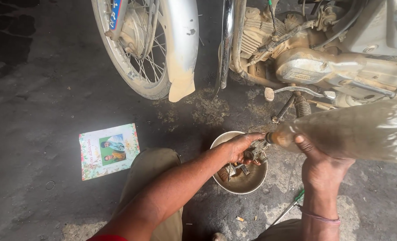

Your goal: The person sits on the ground beside a motorcycle and cleans a carburetor. They pour liquid from a plastic bottle over the carburetor, scrub it with a brush, poke its passages with a long screwdriver-like tool, and dip parts in a metal bowl of parts.

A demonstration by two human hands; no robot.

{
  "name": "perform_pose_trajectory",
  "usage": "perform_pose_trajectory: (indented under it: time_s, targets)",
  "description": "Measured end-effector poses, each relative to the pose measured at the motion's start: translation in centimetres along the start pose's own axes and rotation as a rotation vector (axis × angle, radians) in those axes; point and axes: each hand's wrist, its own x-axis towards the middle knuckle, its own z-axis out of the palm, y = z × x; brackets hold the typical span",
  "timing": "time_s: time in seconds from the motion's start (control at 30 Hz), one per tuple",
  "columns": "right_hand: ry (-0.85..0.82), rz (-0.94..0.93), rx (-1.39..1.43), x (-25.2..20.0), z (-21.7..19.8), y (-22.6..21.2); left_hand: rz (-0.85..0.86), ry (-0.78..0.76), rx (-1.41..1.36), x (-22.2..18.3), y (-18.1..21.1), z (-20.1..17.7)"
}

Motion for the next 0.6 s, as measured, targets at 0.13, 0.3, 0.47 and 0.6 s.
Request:
perform_pose_trajectory:
  time_s: [0.13, 0.3, 0.47, 0.6]
  targets:
    - [0.065, -0.044, -0.156, -0.1, 2.1, -2.3, 0.045, -0.068, 0.04, 0.4, -0.3, 0.1]
    - [-0.026, 0.013, 0.122, -0.1, 0.7, -0.9, 0.086, -0.169, 0.092, 0.6, -1.0, -0.7]
    - [-0.085, -0.076, -0.453, -0.9, 0.5, -1.4, 0.082, -0.227, 0.08, 1.2, -1.1, -0.8]
    - [-0.081, -0.024, 0.095, -0.4, 1.3, -2.1, 0.127, -0.211, 0.074, 1.1, -0.7, -0.9]
